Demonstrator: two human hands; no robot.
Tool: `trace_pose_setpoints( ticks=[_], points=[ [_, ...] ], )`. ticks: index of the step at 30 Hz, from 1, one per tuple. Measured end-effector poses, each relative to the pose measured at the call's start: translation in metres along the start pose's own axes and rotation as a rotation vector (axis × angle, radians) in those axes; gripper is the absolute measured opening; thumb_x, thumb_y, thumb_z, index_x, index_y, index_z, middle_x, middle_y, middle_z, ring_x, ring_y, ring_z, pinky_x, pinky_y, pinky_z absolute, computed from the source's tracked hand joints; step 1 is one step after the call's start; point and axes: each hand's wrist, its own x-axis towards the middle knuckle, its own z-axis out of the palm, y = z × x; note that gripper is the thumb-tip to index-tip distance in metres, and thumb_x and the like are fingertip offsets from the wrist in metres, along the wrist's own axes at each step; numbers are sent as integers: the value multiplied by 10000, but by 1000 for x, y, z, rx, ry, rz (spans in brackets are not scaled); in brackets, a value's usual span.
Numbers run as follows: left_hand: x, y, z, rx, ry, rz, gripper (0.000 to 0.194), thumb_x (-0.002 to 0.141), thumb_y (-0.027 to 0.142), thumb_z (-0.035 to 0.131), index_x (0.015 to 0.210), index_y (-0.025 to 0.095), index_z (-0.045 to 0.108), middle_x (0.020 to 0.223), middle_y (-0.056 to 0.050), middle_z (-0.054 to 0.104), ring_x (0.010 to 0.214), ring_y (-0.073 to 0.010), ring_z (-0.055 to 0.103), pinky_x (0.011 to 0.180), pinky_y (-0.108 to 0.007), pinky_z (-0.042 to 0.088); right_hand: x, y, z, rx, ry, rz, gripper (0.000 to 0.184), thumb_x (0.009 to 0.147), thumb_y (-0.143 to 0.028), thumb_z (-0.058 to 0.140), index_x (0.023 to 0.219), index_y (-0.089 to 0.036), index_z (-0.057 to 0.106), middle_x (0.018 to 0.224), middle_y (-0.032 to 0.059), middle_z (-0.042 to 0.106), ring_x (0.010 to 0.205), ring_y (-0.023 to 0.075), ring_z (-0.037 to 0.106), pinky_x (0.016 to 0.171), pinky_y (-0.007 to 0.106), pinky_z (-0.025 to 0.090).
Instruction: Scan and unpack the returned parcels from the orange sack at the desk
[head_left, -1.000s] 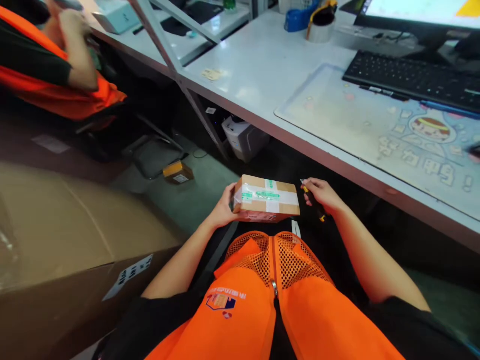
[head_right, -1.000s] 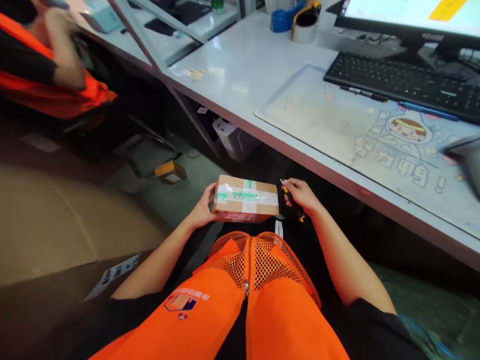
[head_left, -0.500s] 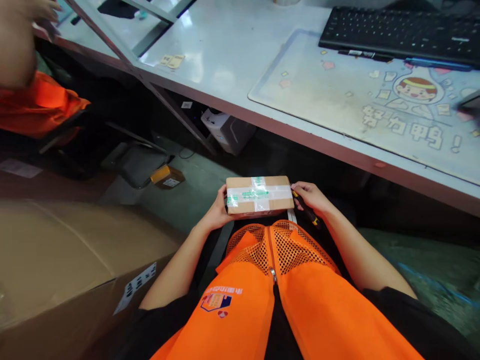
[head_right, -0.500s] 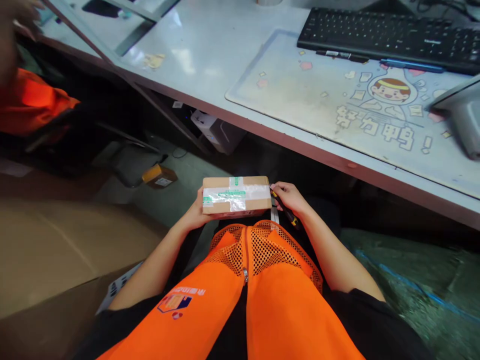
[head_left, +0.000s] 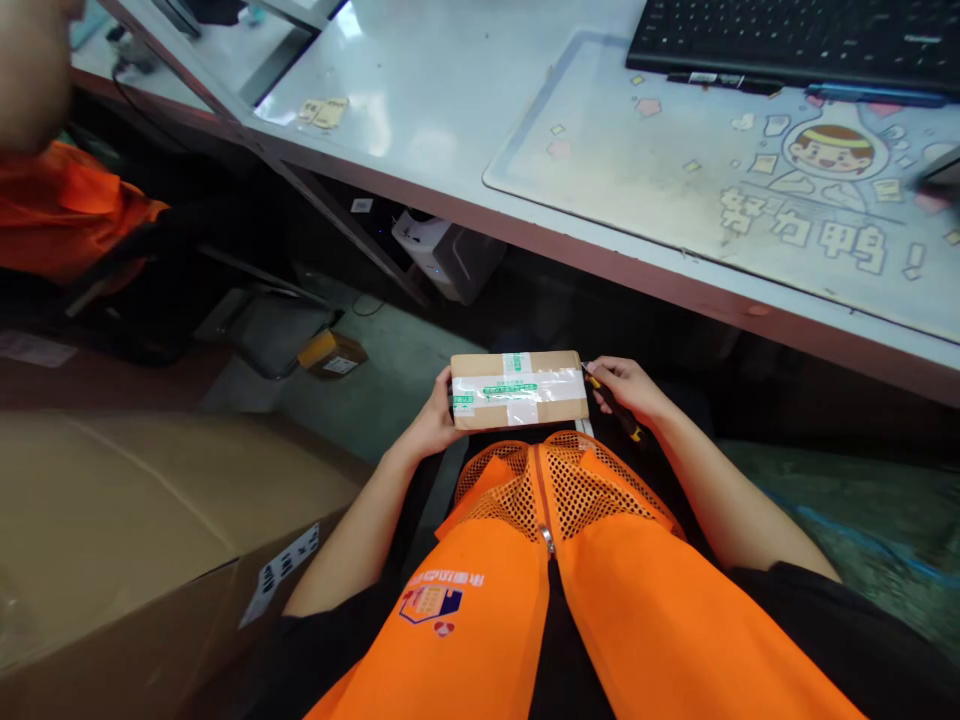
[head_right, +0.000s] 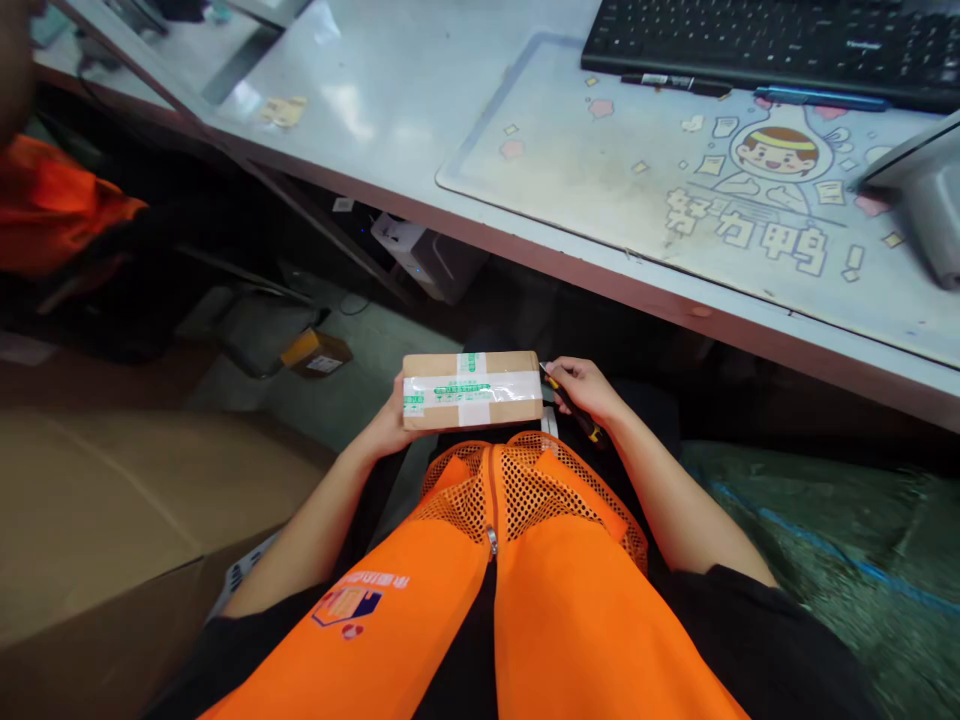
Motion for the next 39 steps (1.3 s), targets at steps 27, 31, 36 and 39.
trace_pose_setpoints(
  ticks=[27, 31, 36, 39],
  points=[
    [1, -3, 9, -54, 68, -34, 1268, 687, 556, 963, 1643, 154, 232, 1564, -239, 509, 1451, -394, 540, 1225, -567, 451, -31, -108, 49, -1426, -119, -563, 251, 1060, -311, 533, 1203, -223, 719, 1147, 126, 764, 909, 290, 730, 719, 350, 441],
    [-3, -4, 10, -38, 64, -60, 1256, 693, 522, 963, 1653, 167, 235, 1589, -223, 492, 1443, -392, 549, 1216, -561, 461, -22, -134, 131, -1574, -363, -694, 254, 1062, -305, 565, 1224, -171, 708, 1073, 152, 754, 946, 309, 739, 728, 354, 451],
    [-2, -4, 9, -45, 61, -63, 1262, 676, 486, 967, 1650, 146, 239, 1588, -225, 493, 1433, -406, 552, 1220, -571, 455, -21, -129, 153, -1624, -339, -663, 280, 1065, -306, 565, 1213, -103, 688, 1073, 202, 749, 960, 328, 743, 739, 372, 472],
    [5, 1, 11, -34, 39, -53, 1234, 680, 492, 962, 1647, 170, 264, 1594, -213, 491, 1441, -409, 543, 1233, -571, 440, -25, -124, 136, -1670, -286, -635, 290, 1095, -228, 449, 1213, -100, 681, 1075, 211, 746, 966, 313, 743, 718, 362, 451]
  ],
)
